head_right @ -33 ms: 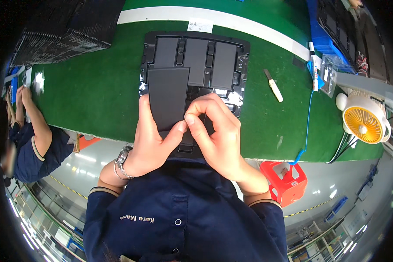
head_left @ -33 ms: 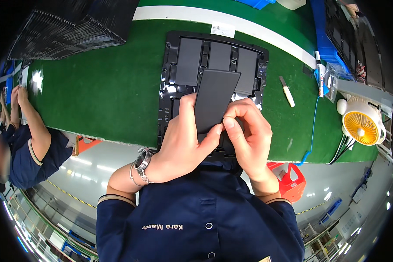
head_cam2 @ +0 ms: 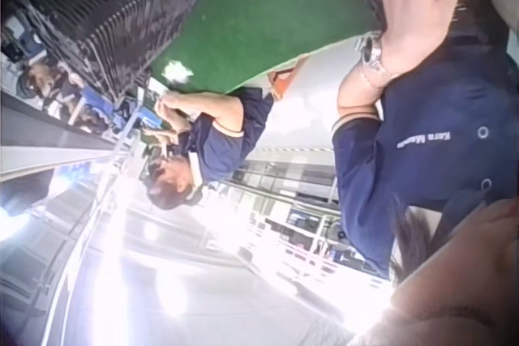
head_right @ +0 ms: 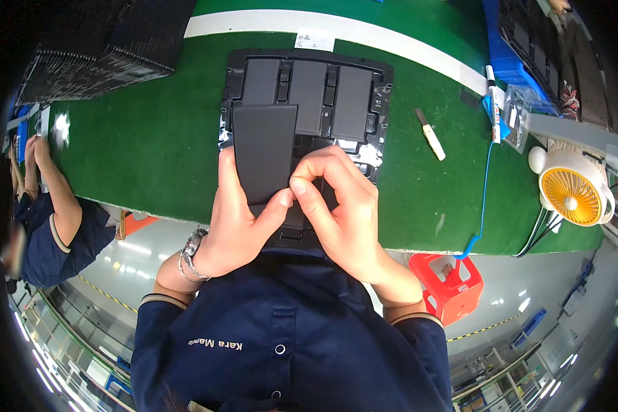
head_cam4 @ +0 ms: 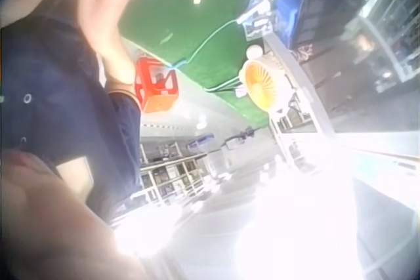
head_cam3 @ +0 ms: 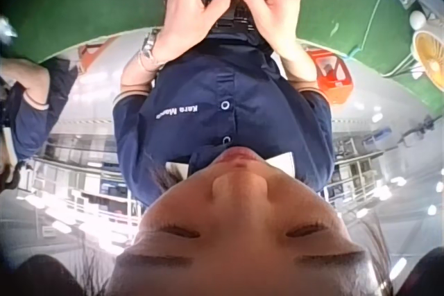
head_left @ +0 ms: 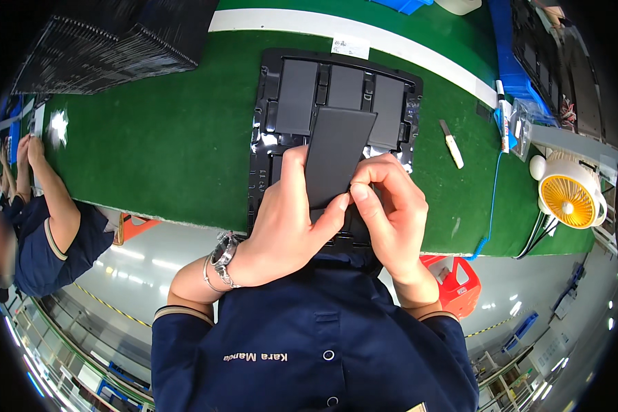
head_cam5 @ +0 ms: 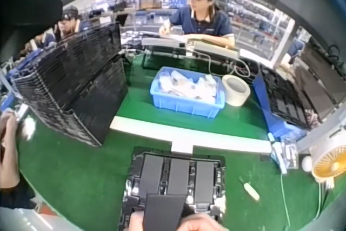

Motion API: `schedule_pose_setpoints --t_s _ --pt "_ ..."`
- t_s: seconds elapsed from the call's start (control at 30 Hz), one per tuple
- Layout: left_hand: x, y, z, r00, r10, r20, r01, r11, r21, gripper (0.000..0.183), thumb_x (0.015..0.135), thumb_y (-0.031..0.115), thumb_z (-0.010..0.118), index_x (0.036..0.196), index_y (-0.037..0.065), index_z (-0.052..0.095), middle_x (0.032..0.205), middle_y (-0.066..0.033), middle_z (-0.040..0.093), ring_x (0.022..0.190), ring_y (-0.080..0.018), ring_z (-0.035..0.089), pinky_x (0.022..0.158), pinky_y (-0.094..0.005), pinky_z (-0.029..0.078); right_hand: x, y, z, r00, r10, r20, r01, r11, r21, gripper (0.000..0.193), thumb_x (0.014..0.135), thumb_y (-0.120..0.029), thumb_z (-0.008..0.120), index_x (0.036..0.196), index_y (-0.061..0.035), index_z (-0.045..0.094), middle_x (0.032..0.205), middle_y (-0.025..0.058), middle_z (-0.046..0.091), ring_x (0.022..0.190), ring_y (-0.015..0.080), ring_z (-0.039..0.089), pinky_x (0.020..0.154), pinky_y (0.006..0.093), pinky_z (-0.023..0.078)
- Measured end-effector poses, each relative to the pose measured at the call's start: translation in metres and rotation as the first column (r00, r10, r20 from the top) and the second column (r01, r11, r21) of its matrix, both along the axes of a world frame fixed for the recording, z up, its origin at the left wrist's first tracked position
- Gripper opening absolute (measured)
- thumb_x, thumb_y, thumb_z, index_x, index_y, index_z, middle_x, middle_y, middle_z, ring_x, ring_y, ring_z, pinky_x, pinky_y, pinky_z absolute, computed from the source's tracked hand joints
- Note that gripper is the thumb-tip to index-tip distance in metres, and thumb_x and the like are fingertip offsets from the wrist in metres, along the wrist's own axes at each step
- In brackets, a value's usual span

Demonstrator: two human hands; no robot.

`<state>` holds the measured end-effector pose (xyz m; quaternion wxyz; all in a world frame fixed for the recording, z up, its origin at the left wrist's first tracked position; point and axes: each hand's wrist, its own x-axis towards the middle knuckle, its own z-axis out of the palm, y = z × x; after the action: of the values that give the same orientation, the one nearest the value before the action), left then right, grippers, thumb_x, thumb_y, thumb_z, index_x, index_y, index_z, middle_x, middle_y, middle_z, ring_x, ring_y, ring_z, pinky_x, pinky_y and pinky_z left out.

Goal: Assembling black plastic electronic housings at a factory workbench.

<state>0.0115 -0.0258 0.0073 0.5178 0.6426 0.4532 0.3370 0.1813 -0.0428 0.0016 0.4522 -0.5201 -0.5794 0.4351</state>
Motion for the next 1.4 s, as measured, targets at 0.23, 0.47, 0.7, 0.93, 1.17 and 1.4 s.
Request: schedule_pose_setpoints --t_s 0.23,0.47,0.7,0.93,1.17,1.4 --pt "0.004 -0.001 -0.001 0.937 0.13 0.324 -0.023 0.949 -0.314 0.051 0.091 0.001 0.063 0.131 -0.002 0.031 0.106 -0.0103 0.059 0.092 -0.0138 0.065 0.083 -0.0307 0.053 -0.003 0.003 0.002 0.883 -0.034 -0.469 -0.089 0.968 -0.236 0.015 0.099 -0.01 0.06 0.098 0.0043 0.057 0.089 0.0057 0.056 0.078 0.013 0.061 0.072 0.0274 0.051" --pt "0.006 0.0 0.002 0.938 0.136 0.319 -0.009 0.929 -0.37 0.052 0.092 0.003 0.064 0.132 -0.002 0.031 0.107 -0.0102 0.058 0.095 -0.0129 0.063 0.085 -0.0301 0.052 0.003 0.009 0.003 0.914 0.023 -0.405 -0.117 0.971 -0.207 0.013 0.099 -0.009 0.06 0.095 0.0043 0.058 0.088 0.006 0.057 0.074 0.0126 0.062 0.068 0.0263 0.051" --pt "0.006 0.0 0.001 0.939 0.144 0.313 -0.012 0.922 -0.388 0.054 0.092 0.004 0.064 0.133 -0.002 0.03 0.109 -0.0101 0.057 0.096 -0.013 0.062 0.087 -0.03 0.051 0.004 0.011 -0.002 0.969 0.052 -0.243 -0.084 0.989 -0.123 0.012 0.097 -0.007 0.062 0.091 0.0035 0.059 0.083 0.0068 0.058 0.068 0.0134 0.063 0.062 0.0268 0.051" --pt "0.006 0.001 0.005 0.894 0.15 0.423 0.054 0.9 -0.433 0.048 0.096 0.008 0.061 0.134 0.001 0.032 0.101 -0.0107 0.059 0.083 -0.0143 0.064 0.073 -0.0314 0.054 0.012 0.01 -0.002 0.952 0.045 -0.304 -0.105 0.977 -0.185 0.019 0.094 -0.011 0.067 0.104 0.0031 0.06 0.098 0.0097 0.061 0.085 0.0169 0.064 0.078 0.0296 0.052" --pt "0.004 0.006 0.001 0.618 0.297 0.727 0.692 0.232 -0.683 0.043 0.105 0.044 0.035 0.113 0.003 0.048 0.052 0.0054 0.039 0.038 -0.0057 0.036 0.039 -0.0204 0.028 0.026 0.022 -0.007 0.997 -0.048 0.052 0.043 0.994 0.096 0.03 0.084 -0.026 0.076 0.094 -0.0005 0.062 0.107 0.0131 0.054 0.103 0.0265 0.058 0.086 0.0374 0.048" --pt "0.008 0.004 -0.009 0.559 0.338 0.757 0.785 0.079 -0.614 0.041 0.108 0.035 0.025 0.107 0.004 0.052 0.055 0.0083 0.03 0.043 -0.0041 0.03 0.043 -0.0213 0.024 0.027 0.018 0.004 0.957 -0.173 0.233 0.158 0.984 0.081 0.028 0.081 -0.022 0.077 0.083 0.0008 0.061 0.09 0.0094 0.05 0.086 0.0222 0.054 0.074 0.0344 0.045"
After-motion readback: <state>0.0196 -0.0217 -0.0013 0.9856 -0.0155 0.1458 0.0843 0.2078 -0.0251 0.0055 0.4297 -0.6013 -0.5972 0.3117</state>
